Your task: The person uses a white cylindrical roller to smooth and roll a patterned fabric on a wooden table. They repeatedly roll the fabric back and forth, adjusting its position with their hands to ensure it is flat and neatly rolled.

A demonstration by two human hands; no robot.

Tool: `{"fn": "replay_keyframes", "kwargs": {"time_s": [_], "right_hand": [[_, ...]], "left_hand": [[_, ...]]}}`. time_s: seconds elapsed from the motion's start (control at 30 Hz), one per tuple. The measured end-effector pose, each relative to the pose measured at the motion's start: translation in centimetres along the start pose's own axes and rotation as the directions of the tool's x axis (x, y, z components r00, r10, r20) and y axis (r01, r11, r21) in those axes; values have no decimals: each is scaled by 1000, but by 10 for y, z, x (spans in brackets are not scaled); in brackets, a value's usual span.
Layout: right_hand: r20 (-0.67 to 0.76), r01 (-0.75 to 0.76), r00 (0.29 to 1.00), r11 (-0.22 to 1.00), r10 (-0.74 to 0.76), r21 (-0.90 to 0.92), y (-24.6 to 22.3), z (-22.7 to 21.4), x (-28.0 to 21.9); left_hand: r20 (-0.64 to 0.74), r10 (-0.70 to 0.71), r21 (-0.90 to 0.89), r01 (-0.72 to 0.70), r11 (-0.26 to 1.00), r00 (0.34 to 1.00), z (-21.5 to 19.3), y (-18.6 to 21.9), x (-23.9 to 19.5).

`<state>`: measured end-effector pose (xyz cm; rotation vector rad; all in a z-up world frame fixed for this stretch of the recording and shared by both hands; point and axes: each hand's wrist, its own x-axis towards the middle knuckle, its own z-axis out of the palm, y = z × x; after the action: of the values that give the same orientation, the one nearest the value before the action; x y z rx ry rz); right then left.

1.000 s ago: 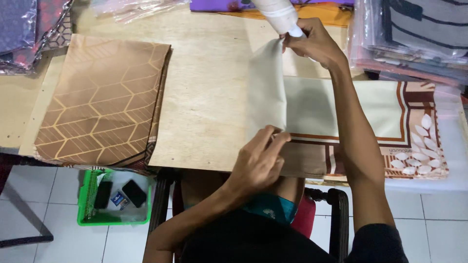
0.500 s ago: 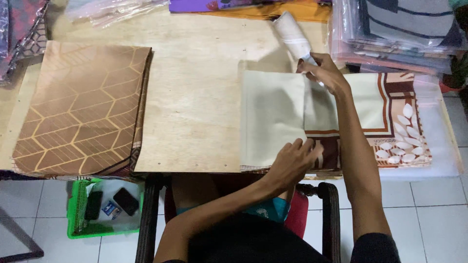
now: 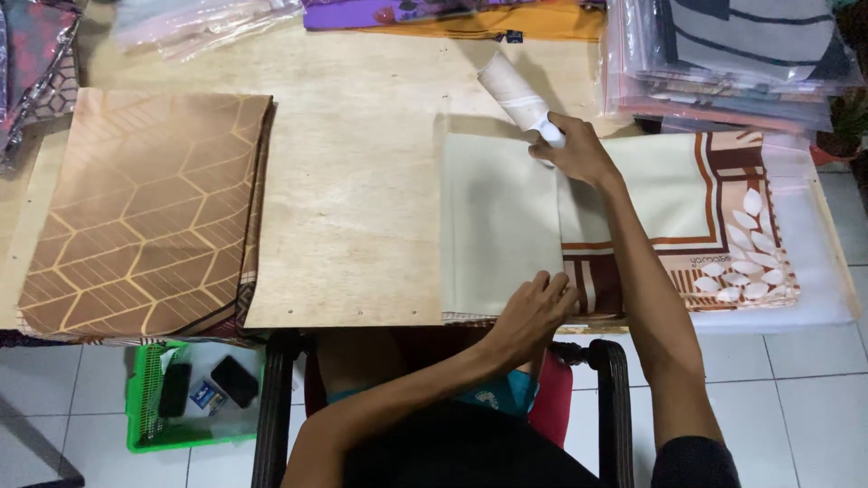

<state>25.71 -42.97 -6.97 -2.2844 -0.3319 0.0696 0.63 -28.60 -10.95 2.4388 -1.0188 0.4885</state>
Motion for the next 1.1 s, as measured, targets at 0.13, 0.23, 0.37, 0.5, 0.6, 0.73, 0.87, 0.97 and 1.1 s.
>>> {"fn": "replay_keyframes", "kwargs": {"time_s": [0.13,0.23,0.37,0.5,0.6,0.73,0.87,0.97,1.1], "right_hand": [[-18,19,1000,1000,-19,-7,-4,-1,2],[-25,15,1000,999,-16,-46,1,0,1],[-63,80,995,996,-82,-37,-6,-1,-8],[-185,160,965,974,-188,-158,-10,-8,-10],[-222,137,962,986,-156,-100,-20,-4,-22],[-151,233,959,971,-239,-58,-48,13,-45],[18,220,973,900,-231,-377,-50,31,-53],[38,159,986,832,-165,-531,-57,36,-57],[-1,170,980,849,-197,-500,-67,34,-64]], "left_hand": [[-12,9,-15,-9,1000,1000,23,4,2],[-20,22,15,-22,1000,1000,21,5,3],[42,36,-59,-33,998,999,-5,-5,-11],[77,79,-23,-77,997,994,-61,-18,-25],[-1,165,-48,-165,985,986,-44,-35,-37],[45,185,-21,-184,983,982,-29,-40,-43],[46,222,-30,-220,975,974,-28,-43,-40],[70,243,-62,-239,969,967,-24,-46,-42],[201,316,-564,-155,811,927,-68,-63,-25]]}}
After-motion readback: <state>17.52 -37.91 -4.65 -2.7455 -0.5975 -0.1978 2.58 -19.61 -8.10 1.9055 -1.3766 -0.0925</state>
